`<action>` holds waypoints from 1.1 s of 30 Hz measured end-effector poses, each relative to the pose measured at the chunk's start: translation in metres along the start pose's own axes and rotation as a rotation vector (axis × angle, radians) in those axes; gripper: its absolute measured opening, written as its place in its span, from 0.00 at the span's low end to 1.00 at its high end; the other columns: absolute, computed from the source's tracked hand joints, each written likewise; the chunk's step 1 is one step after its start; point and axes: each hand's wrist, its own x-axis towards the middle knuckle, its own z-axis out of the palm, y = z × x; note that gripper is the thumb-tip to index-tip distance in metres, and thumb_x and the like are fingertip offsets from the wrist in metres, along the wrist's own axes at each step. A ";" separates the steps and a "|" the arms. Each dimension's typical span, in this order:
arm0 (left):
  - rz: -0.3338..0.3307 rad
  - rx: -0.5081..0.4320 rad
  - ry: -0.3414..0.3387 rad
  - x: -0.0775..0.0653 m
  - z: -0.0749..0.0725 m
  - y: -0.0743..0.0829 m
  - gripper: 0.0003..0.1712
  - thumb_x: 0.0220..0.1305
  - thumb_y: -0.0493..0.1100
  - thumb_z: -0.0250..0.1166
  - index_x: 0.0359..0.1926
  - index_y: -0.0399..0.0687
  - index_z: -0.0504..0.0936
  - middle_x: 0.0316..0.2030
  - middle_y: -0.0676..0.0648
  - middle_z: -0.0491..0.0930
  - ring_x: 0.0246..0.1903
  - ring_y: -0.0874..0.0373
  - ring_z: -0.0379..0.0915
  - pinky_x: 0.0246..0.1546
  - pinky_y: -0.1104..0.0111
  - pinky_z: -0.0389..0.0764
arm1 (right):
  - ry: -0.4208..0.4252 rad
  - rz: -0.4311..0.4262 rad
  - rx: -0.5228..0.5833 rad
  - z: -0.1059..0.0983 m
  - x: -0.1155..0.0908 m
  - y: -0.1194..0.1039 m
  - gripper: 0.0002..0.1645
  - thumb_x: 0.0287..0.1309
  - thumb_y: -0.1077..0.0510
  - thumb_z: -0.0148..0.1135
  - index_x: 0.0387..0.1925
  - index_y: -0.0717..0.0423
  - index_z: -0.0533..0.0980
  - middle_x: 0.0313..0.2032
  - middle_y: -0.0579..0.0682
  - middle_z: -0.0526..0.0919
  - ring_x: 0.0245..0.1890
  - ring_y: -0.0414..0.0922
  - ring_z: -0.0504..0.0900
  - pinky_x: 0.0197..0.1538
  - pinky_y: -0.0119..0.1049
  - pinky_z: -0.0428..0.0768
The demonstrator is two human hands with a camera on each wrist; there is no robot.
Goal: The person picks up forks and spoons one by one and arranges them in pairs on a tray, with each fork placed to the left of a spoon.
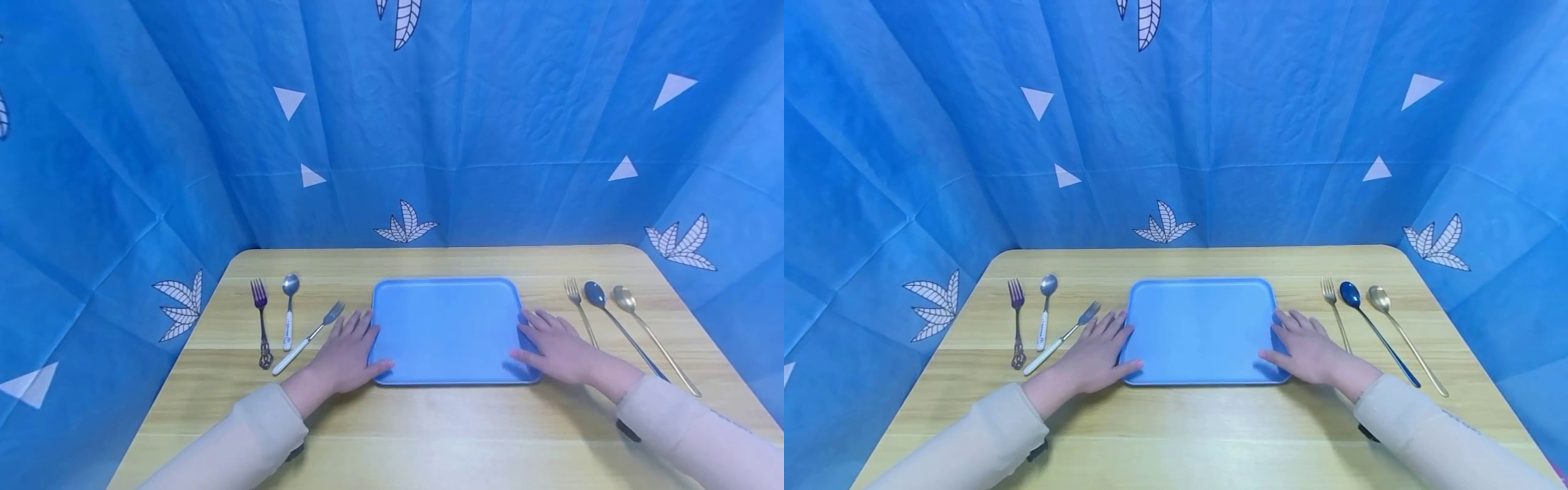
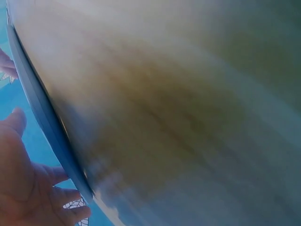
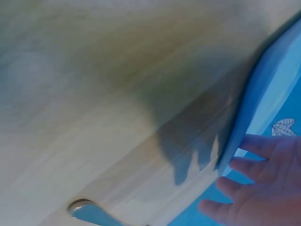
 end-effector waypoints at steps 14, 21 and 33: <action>-0.002 0.020 0.125 0.014 -0.002 0.006 0.33 0.72 0.58 0.58 0.57 0.31 0.79 0.67 0.32 0.69 0.67 0.39 0.64 0.68 0.52 0.64 | 0.105 0.001 -0.002 -0.004 0.017 0.000 0.21 0.63 0.51 0.65 0.43 0.68 0.82 0.54 0.72 0.77 0.55 0.70 0.76 0.60 0.62 0.71; -0.012 -0.013 0.216 0.021 0.002 0.006 0.15 0.69 0.40 0.62 0.46 0.29 0.83 0.58 0.32 0.76 0.56 0.38 0.75 0.59 0.54 0.75 | 0.171 0.037 0.021 0.000 0.021 0.001 0.10 0.57 0.61 0.67 0.37 0.66 0.83 0.43 0.64 0.81 0.41 0.60 0.83 0.48 0.54 0.81; -0.198 -0.248 0.223 0.024 0.001 0.013 0.22 0.64 0.33 0.63 0.58 0.25 0.76 0.57 0.32 0.76 0.54 0.38 0.77 0.56 0.54 0.77 | 0.121 0.180 0.188 0.001 0.024 0.005 0.18 0.50 0.71 0.64 0.46 0.72 0.79 0.41 0.67 0.82 0.43 0.65 0.82 0.48 0.58 0.80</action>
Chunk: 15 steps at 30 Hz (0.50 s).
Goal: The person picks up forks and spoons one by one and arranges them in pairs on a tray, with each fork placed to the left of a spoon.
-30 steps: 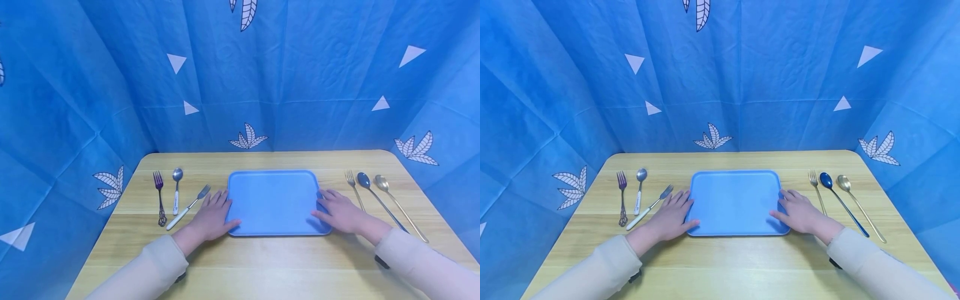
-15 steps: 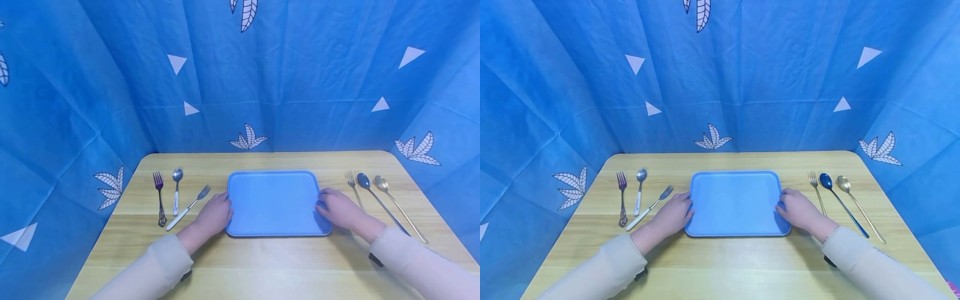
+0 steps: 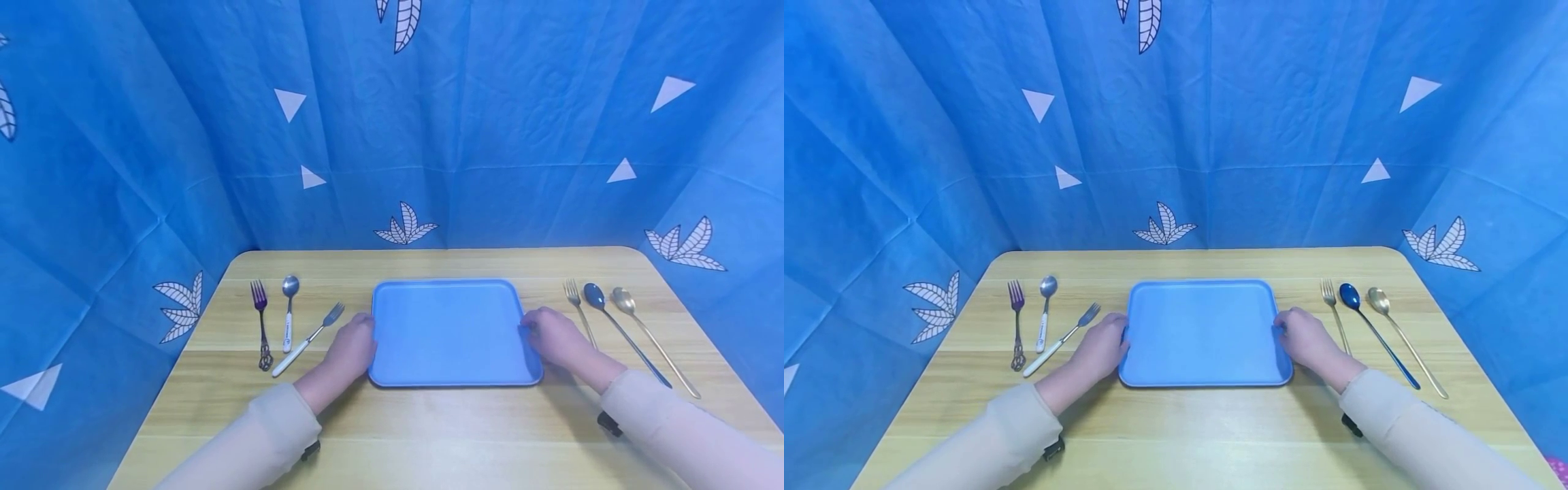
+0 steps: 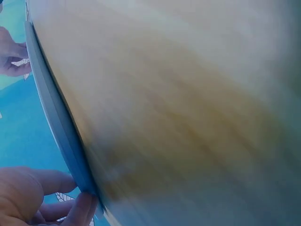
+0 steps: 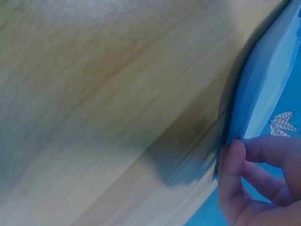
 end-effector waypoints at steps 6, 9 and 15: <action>-0.075 -0.053 -0.036 0.000 -0.001 0.002 0.25 0.66 0.35 0.63 0.61 0.27 0.73 0.55 0.32 0.77 0.55 0.39 0.76 0.57 0.53 0.76 | -0.004 0.040 0.006 -0.001 0.002 -0.002 0.27 0.50 0.70 0.63 0.54 0.76 0.74 0.41 0.67 0.83 0.43 0.64 0.82 0.46 0.57 0.80; -0.098 -0.071 -0.053 0.001 0.000 0.001 0.26 0.67 0.36 0.62 0.63 0.28 0.72 0.55 0.32 0.77 0.56 0.39 0.75 0.58 0.52 0.75 | -0.012 0.072 0.011 0.000 0.003 -0.001 0.29 0.52 0.68 0.63 0.57 0.77 0.71 0.39 0.66 0.83 0.42 0.64 0.82 0.45 0.56 0.80; -0.129 -0.104 -0.070 0.002 -0.001 -0.001 0.25 0.67 0.36 0.62 0.63 0.30 0.73 0.54 0.33 0.78 0.55 0.40 0.75 0.58 0.52 0.76 | -0.038 0.101 0.025 0.000 0.005 0.001 0.29 0.54 0.67 0.63 0.56 0.78 0.71 0.37 0.66 0.84 0.37 0.60 0.83 0.41 0.53 0.82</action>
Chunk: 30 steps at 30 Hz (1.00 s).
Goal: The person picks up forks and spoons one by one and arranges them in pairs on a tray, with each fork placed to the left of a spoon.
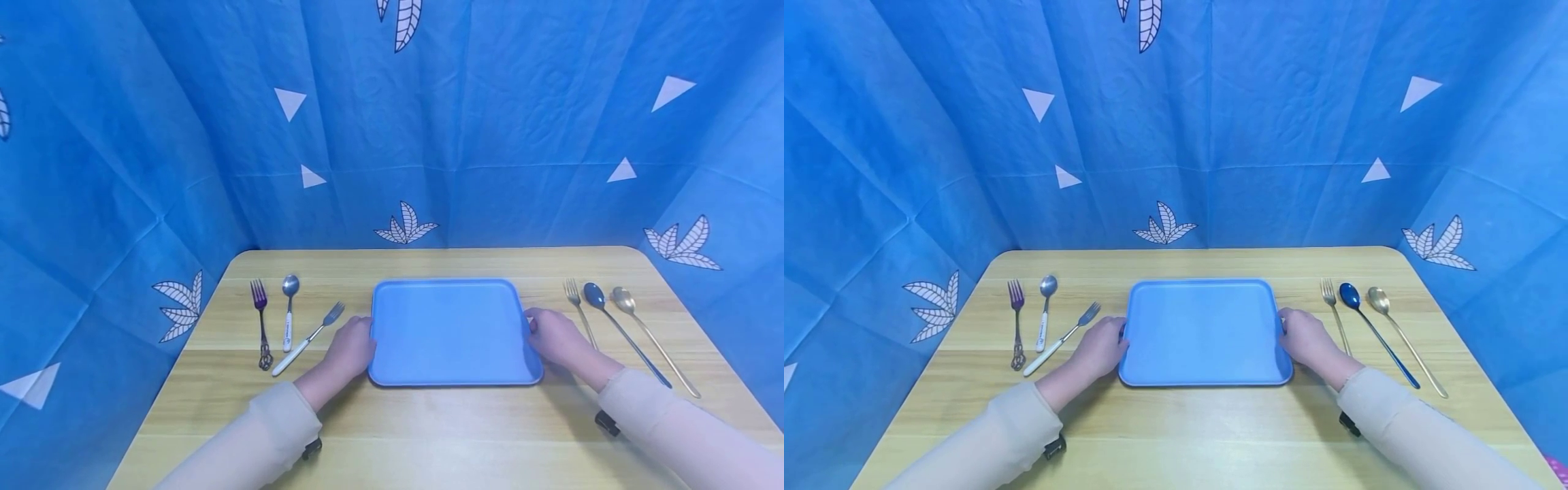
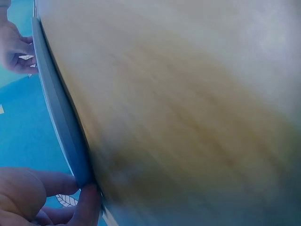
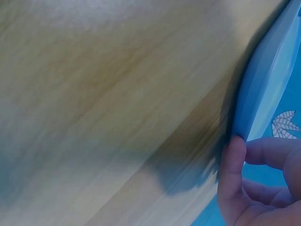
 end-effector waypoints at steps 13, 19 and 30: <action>0.027 -0.023 0.011 -0.001 -0.002 -0.001 0.22 0.66 0.36 0.63 0.59 0.31 0.77 0.47 0.36 0.80 0.51 0.41 0.77 0.54 0.51 0.77 | 0.021 -0.010 0.007 0.002 0.002 0.001 0.28 0.51 0.67 0.61 0.55 0.78 0.73 0.33 0.60 0.84 0.32 0.52 0.82 0.38 0.49 0.81; 0.011 -0.036 0.015 -0.003 -0.005 -0.002 0.24 0.66 0.39 0.65 0.60 0.31 0.76 0.50 0.35 0.80 0.51 0.41 0.77 0.55 0.51 0.77 | 0.019 -0.009 0.017 0.002 0.001 0.001 0.27 0.52 0.67 0.62 0.54 0.77 0.73 0.34 0.62 0.85 0.33 0.55 0.83 0.39 0.51 0.81; 0.062 0.104 0.102 -0.004 -0.020 -0.015 0.22 0.66 0.42 0.64 0.58 0.37 0.78 0.51 0.37 0.81 0.53 0.40 0.77 0.53 0.50 0.78 | 0.018 -0.006 0.010 0.001 0.001 -0.001 0.27 0.53 0.67 0.62 0.54 0.77 0.73 0.34 0.62 0.84 0.34 0.55 0.83 0.40 0.52 0.81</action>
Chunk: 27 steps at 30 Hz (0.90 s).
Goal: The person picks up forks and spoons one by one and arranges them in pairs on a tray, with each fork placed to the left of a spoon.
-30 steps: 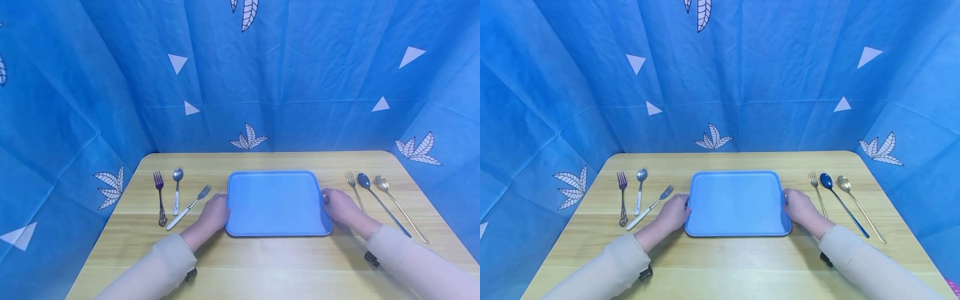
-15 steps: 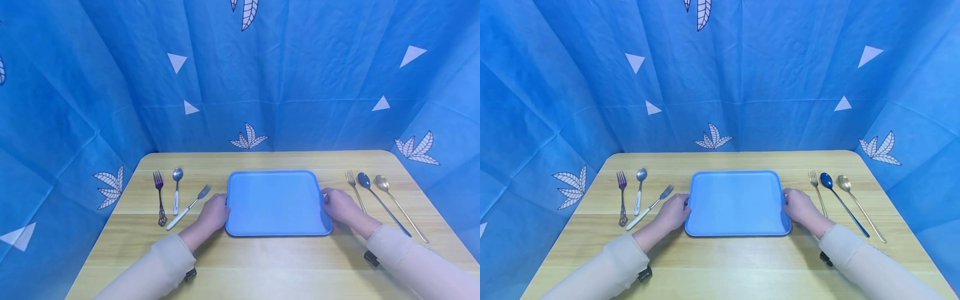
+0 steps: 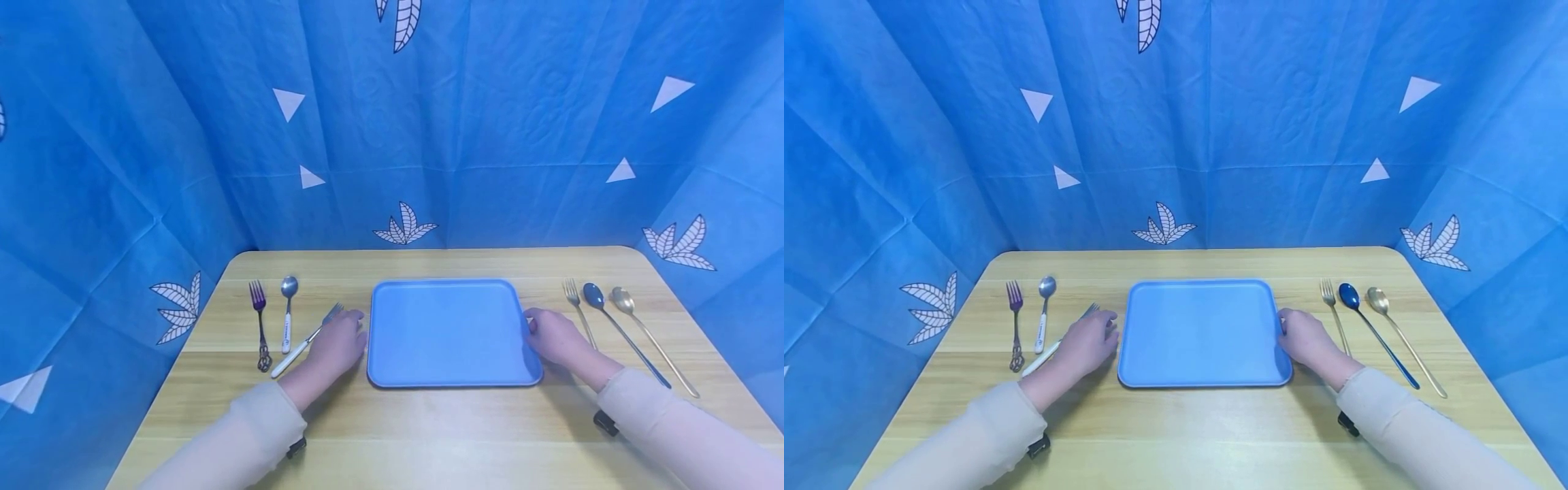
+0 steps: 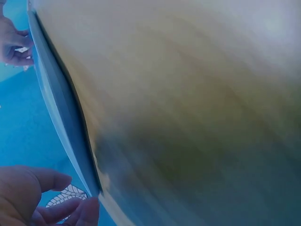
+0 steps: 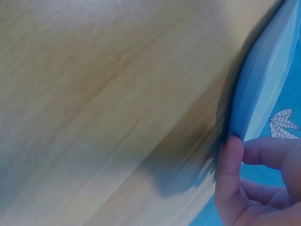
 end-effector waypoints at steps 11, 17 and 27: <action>-0.028 0.076 0.045 -0.002 -0.018 -0.025 0.22 0.66 0.41 0.63 0.59 0.39 0.79 0.54 0.37 0.80 0.50 0.40 0.78 0.43 0.51 0.82 | -0.012 0.006 -0.014 0.000 0.001 -0.004 0.26 0.52 0.67 0.62 0.54 0.77 0.73 0.33 0.60 0.84 0.34 0.55 0.82 0.41 0.53 0.81; -0.069 0.124 0.031 -0.003 -0.023 -0.037 0.17 0.63 0.39 0.65 0.51 0.35 0.80 0.41 0.39 0.81 0.38 0.43 0.77 0.32 0.54 0.82 | -0.015 0.011 -0.023 -0.001 0.001 -0.001 0.26 0.53 0.67 0.62 0.54 0.76 0.73 0.34 0.62 0.84 0.35 0.57 0.83 0.41 0.54 0.81; -0.130 0.191 -0.012 -0.005 -0.025 -0.052 0.09 0.61 0.34 0.61 0.41 0.31 0.78 0.31 0.38 0.76 0.29 0.45 0.74 0.27 0.55 0.81 | -0.034 0.026 -0.028 -0.002 0.002 -0.005 0.26 0.55 0.66 0.62 0.55 0.76 0.72 0.37 0.64 0.84 0.36 0.57 0.83 0.43 0.55 0.81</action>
